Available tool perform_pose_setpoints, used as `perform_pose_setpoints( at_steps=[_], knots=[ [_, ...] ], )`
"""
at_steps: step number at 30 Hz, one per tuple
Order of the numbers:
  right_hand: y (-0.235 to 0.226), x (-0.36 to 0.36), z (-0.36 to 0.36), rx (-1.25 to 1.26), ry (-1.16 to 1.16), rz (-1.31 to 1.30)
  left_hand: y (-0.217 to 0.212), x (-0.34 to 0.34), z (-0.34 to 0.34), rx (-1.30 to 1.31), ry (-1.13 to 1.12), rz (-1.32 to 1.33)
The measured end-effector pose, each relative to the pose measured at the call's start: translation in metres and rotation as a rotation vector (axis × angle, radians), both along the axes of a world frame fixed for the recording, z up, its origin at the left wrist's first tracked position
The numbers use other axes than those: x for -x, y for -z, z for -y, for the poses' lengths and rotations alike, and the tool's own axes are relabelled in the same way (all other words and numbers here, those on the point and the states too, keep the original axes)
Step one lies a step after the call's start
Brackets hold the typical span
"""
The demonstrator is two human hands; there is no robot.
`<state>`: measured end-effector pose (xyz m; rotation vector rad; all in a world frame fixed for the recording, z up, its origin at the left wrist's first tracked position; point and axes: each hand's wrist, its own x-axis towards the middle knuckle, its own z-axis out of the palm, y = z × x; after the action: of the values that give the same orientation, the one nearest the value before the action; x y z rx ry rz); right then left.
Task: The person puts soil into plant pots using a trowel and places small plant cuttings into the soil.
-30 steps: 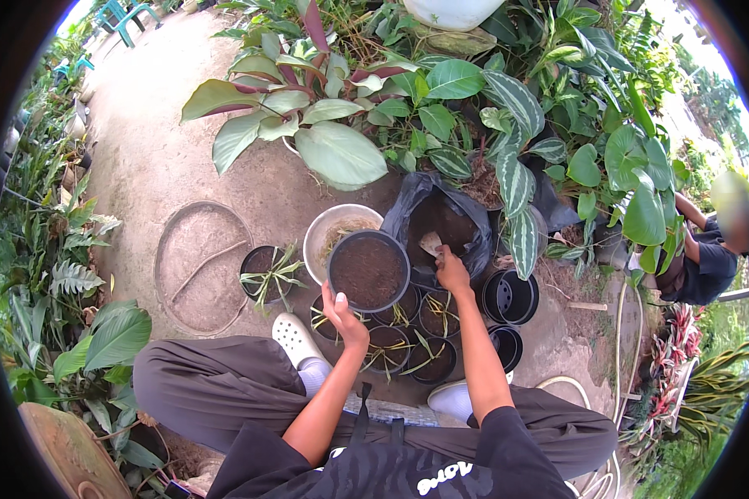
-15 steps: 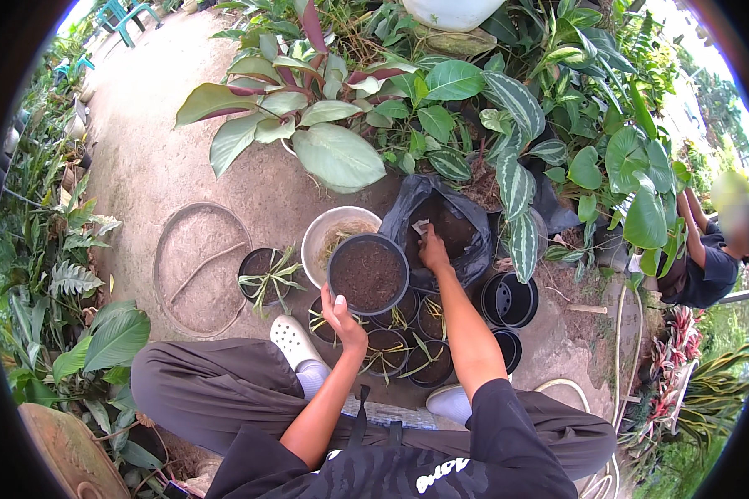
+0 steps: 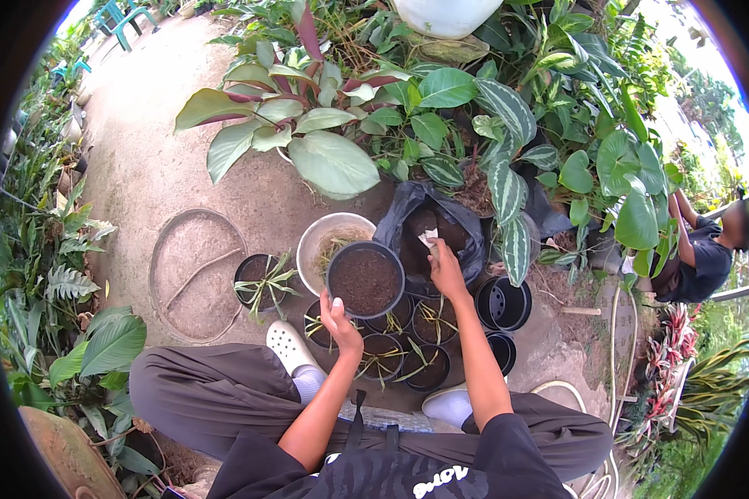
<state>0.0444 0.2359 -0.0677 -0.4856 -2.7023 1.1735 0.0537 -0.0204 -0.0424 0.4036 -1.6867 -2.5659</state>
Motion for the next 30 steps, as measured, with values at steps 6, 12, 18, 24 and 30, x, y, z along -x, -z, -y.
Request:
perform_pose_setpoints(
  at_steps=[6, 12, 18, 24, 30],
  knots=[
    [-0.07, -0.018, 0.005, 0.033, -0.029, -0.108, 0.011, -0.001, 0.004, 0.03, 0.043, 0.054],
    [-0.152, -0.029, 0.014, 0.12, -0.111, -0.105, 0.005, -0.003, 0.003, -0.027, 0.084, 0.09],
    [-0.198, -0.04, 0.033, 0.241, -0.247, 0.002, 0.004, -0.001, 0.002, -0.055, 0.043, 0.075],
    [-0.198, -0.043, 0.047, 0.157, -0.395, 0.109, 0.004, -0.001, 0.002, -0.034, 0.03, 0.081],
    [-0.204, -0.052, 0.067, -0.048, -0.444, 0.223, -0.011, -0.002, -0.001, 0.063, 0.078, 0.013]
  ],
)
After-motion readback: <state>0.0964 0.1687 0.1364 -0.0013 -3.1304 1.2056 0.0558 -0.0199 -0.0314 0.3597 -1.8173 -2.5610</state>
